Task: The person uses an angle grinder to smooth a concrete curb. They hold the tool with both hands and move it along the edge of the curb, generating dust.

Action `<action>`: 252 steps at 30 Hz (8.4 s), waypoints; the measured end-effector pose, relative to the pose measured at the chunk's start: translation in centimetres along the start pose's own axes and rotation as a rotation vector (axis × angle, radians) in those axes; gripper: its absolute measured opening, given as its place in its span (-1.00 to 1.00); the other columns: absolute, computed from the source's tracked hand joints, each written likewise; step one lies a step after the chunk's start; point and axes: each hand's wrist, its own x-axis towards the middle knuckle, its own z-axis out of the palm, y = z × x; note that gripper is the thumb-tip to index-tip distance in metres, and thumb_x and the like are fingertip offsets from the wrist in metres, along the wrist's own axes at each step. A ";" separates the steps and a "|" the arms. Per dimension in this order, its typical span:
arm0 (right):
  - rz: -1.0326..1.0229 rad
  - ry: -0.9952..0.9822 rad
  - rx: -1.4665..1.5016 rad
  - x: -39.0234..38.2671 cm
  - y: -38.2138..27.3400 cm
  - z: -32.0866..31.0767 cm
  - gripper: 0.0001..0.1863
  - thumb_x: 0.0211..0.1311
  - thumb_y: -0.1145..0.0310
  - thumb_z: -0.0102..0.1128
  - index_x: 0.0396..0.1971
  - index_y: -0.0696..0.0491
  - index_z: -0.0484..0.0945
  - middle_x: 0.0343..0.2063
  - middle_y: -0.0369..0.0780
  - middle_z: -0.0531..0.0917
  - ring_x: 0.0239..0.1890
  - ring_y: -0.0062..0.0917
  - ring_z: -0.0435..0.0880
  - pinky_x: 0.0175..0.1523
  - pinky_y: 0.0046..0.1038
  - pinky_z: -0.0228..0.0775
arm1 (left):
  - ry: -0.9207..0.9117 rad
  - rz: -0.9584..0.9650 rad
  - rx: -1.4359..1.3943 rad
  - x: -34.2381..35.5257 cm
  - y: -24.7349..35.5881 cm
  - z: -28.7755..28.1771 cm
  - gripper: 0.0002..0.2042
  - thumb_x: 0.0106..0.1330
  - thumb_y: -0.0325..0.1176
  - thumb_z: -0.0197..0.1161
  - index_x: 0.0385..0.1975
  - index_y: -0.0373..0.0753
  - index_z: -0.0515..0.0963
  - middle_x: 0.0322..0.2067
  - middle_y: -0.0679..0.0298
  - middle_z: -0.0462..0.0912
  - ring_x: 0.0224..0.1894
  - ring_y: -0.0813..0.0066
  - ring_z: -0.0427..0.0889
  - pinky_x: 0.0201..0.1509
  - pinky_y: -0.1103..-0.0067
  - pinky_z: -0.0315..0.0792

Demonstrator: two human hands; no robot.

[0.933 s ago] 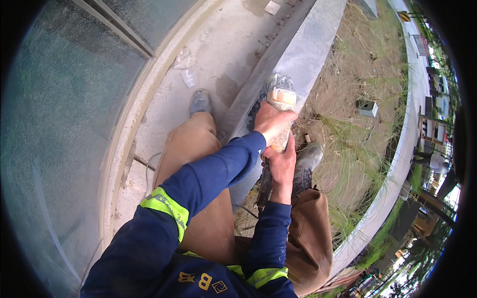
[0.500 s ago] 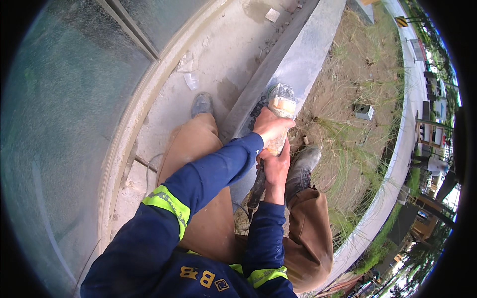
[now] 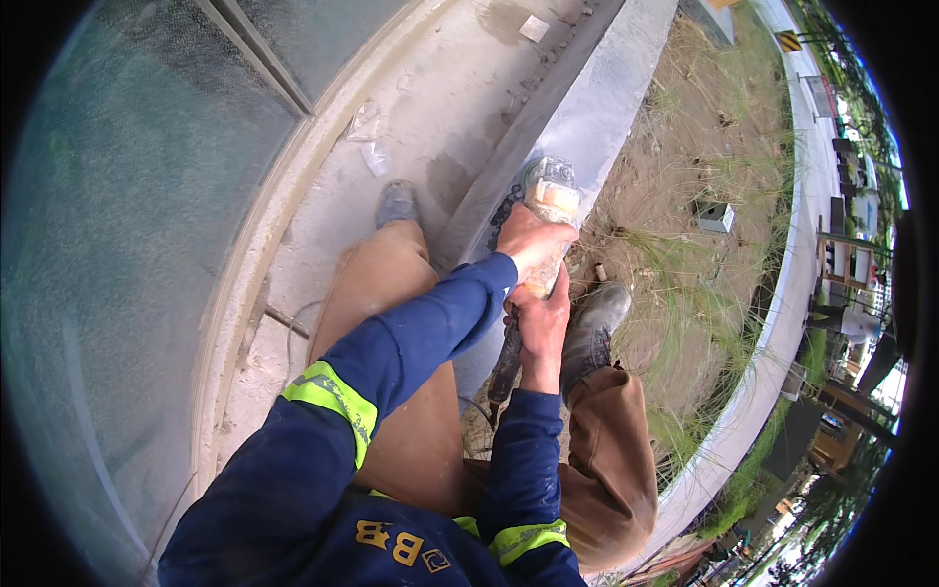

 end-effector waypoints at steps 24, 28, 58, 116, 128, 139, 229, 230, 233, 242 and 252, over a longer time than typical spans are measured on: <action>-0.033 0.004 -0.156 -2.5 1.0 -0.1 0.02 -0.10 0.47 0.45 0.47 0.23 0.20 0.06 -0.04 0.66 -0.03 -0.39 0.68 0.05 -0.39 0.54 | -0.052 -0.017 0.033 -0.2 -3.0 -2.1 -0.23 -0.06 -0.21 0.61 0.07 -0.57 0.38 0.00 -0.15 0.67 0.03 0.16 0.72 0.12 0.38 0.58; -0.036 0.052 -0.146 -2.8 2.4 -0.4 0.04 -0.12 0.41 0.46 0.47 0.24 0.20 0.09 0.03 0.65 0.01 -0.34 0.69 0.07 -0.36 0.54 | -0.196 0.036 -0.009 -2.1 -2.0 -2.1 -0.22 -0.07 -0.22 0.61 0.07 -0.59 0.39 -0.01 -0.16 0.67 0.02 0.15 0.73 0.09 0.38 0.59; -0.055 0.050 -0.177 -4.6 3.2 -0.6 0.03 -0.13 0.38 0.48 0.47 0.16 0.24 0.00 0.02 0.71 -0.12 -0.33 0.74 0.00 -0.33 0.57 | -0.009 -0.002 0.009 -2.5 -5.3 -1.7 -0.60 0.05 -0.40 0.51 -0.08 -0.35 0.67 -0.19 0.14 0.76 -0.17 0.35 0.72 -0.07 0.37 0.57; -0.099 0.020 -0.050 0.9 -0.2 -0.7 -0.01 -0.06 0.53 0.40 0.47 0.21 0.19 -0.06 -0.12 0.66 -0.21 -0.55 0.64 -0.18 -0.49 0.54 | -0.045 0.021 -0.063 1.6 -1.2 0.9 -0.22 -0.07 -0.22 0.59 0.11 -0.57 0.37 0.00 -0.19 0.66 0.05 0.06 0.71 0.16 0.36 0.55; -0.117 0.014 -0.023 2.3 -0.1 -0.6 0.00 -0.06 0.51 0.43 0.47 0.25 0.18 0.01 -0.09 0.66 -0.10 -0.45 0.66 -0.03 -0.44 0.56 | -0.113 0.052 -0.099 2.4 0.0 1.1 -0.23 -0.07 -0.24 0.59 0.10 -0.56 0.37 0.00 -0.17 0.66 0.04 0.09 0.71 0.16 0.37 0.56; -0.139 0.049 -0.082 3.2 -0.5 -0.7 -0.03 -0.04 0.53 0.43 0.45 0.24 0.20 0.05 -0.09 0.66 -0.02 -0.42 0.67 0.06 -0.41 0.54 | -0.107 0.006 -0.086 2.3 1.3 1.6 -0.26 -0.05 -0.29 0.58 0.09 -0.55 0.39 -0.03 -0.12 0.68 0.00 0.16 0.72 0.11 0.37 0.57; -0.188 0.114 -0.087 10.9 -2.9 0.9 0.00 0.00 0.48 0.43 0.48 0.31 0.14 0.22 0.08 0.55 0.24 -0.27 0.56 0.33 -0.32 0.38 | -0.199 0.120 0.047 9.4 6.2 3.5 -0.60 -0.01 -0.37 0.55 -0.14 -0.36 0.68 -0.23 0.11 0.76 -0.21 0.37 0.73 -0.07 0.41 0.57; -0.181 0.108 -0.071 11.0 -2.7 0.7 0.00 0.00 0.49 0.43 0.48 0.32 0.13 0.22 0.07 0.55 0.23 -0.27 0.56 0.32 -0.32 0.39 | -0.179 0.107 0.066 9.4 6.3 3.6 -0.47 -0.04 -0.33 0.56 -0.06 -0.44 0.57 -0.17 0.01 0.74 -0.13 0.27 0.73 -0.01 0.39 0.58; -0.150 0.060 -0.042 10.5 -2.9 0.5 0.01 -0.01 0.50 0.43 0.48 0.32 0.12 0.23 0.06 0.54 0.22 -0.27 0.56 0.30 -0.34 0.42 | -0.120 0.079 0.061 9.3 5.5 3.7 -0.20 -0.11 -0.25 0.59 0.10 -0.60 0.37 -0.05 -0.19 0.69 0.02 0.06 0.73 0.11 0.37 0.58; -0.183 0.109 -0.002 9.1 -1.0 0.5 -0.02 0.00 0.53 0.43 0.47 0.29 0.16 0.18 0.00 0.57 0.14 -0.34 0.60 0.23 -0.37 0.47 | -0.254 0.093 0.005 8.3 4.2 3.0 -0.32 -0.12 -0.27 0.60 0.01 -0.49 0.48 -0.09 -0.10 0.71 -0.05 0.13 0.75 0.06 0.39 0.60; -0.091 0.024 0.038 7.4 -3.1 -0.2 0.00 -0.02 0.55 0.41 0.49 0.24 0.14 -0.07 -0.11 0.66 -0.26 -0.51 0.66 -0.21 -0.49 0.54 | -0.160 0.093 -0.064 6.8 4.1 3.2 -0.50 -0.12 -0.31 0.59 -0.15 -0.39 0.64 -0.21 0.02 0.76 -0.15 0.24 0.77 -0.02 0.38 0.60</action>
